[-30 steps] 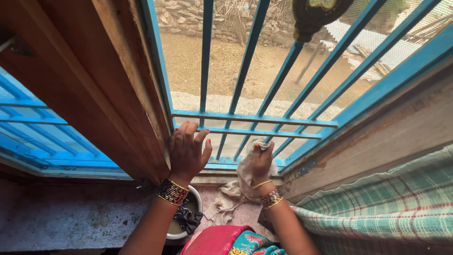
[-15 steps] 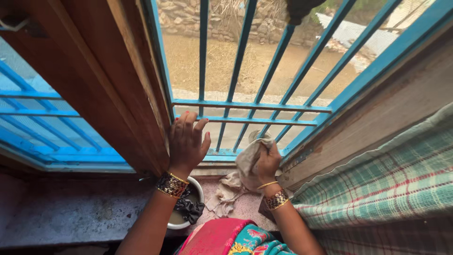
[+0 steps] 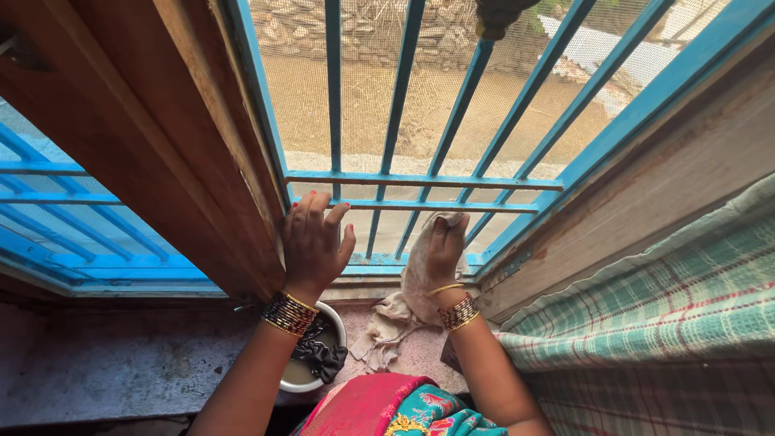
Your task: The person cleans a blue metal window grill using a dark cloth and a white cloth. They repeatedly dip the dark cloth into a metal bowl of water to wet it, then wipe the grill bars. The person switches to a white cloth to wipe the same area, then returns to the dark cloth for further cleaning.
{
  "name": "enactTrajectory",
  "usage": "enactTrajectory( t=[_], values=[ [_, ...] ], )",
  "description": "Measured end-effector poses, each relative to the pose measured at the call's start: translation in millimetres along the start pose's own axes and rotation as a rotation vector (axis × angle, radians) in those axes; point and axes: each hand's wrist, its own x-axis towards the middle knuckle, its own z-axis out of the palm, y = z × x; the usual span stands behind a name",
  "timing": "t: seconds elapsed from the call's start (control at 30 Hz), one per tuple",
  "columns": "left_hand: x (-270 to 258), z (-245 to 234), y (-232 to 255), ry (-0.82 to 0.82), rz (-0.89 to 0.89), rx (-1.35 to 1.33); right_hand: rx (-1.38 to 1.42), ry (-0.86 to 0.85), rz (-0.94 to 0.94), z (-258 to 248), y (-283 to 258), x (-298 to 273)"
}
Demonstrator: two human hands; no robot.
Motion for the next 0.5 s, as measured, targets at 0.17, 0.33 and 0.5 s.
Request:
enactTrajectory(
  t=[0.17, 0.33, 0.5],
  values=[
    [2.3, -2.2, -3.2, -0.01, 0.024, 0.011, -0.301, -0.035, 0.079, -5.6, 34.4, -27.1],
    [4.4, -6.0, -11.1, -0.035, 0.05, -0.018, -0.932, -0.105, -0.172, -18.4, 36.3, -43.1],
    [1.1, 1.2, -12.5, -0.036, 0.045, 0.003, -1.001, -0.21, -0.244, -34.3, 20.0, -42.3]
  ],
)
